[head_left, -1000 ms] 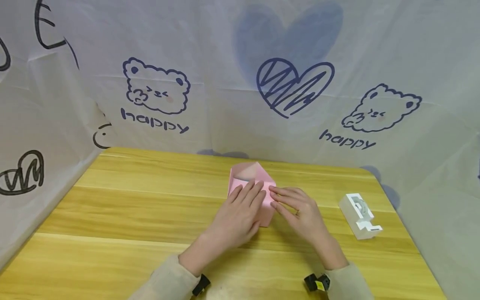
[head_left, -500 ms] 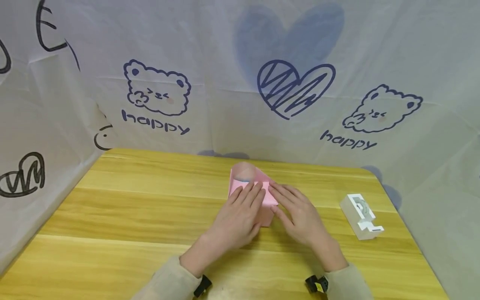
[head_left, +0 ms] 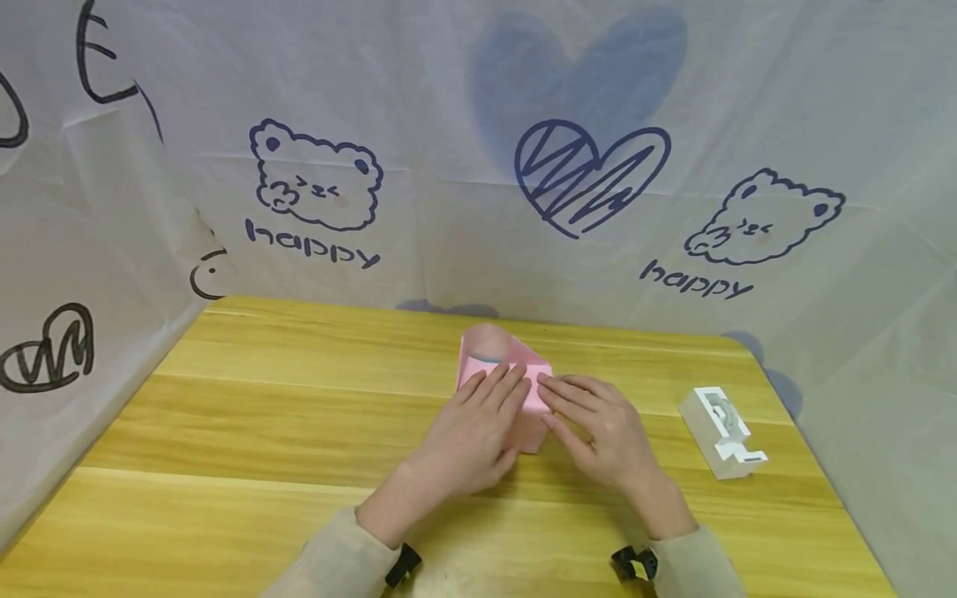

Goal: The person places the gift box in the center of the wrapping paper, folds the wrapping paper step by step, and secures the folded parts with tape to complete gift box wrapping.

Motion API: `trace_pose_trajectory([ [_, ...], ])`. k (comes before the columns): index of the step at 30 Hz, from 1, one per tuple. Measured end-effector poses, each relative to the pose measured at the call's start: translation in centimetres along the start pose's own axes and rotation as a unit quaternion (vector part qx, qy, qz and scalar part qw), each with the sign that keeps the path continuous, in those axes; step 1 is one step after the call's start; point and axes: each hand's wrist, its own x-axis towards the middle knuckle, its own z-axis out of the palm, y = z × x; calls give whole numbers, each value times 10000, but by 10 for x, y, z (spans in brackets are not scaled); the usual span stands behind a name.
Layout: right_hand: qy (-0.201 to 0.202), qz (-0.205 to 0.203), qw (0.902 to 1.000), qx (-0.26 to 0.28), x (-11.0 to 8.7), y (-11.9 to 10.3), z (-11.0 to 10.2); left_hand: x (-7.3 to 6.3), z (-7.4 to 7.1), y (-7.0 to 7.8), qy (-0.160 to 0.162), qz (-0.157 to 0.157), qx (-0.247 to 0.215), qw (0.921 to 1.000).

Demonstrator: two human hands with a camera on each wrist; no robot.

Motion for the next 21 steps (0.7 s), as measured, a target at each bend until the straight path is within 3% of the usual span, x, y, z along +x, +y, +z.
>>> trace_pose_trajectory([
  [5, 285, 133, 9987, 412, -1, 3, 0, 0, 0, -1, -17, 27, -67, 10000],
  [12, -56, 701, 9964, 463, -2, 1, -1, -1, 1, -2, 68, 25, -72, 9999],
  [21, -99, 920, 9944, 503, -2, 2, 0, 0, 0, -1, 8, 22, -262, 9997],
])
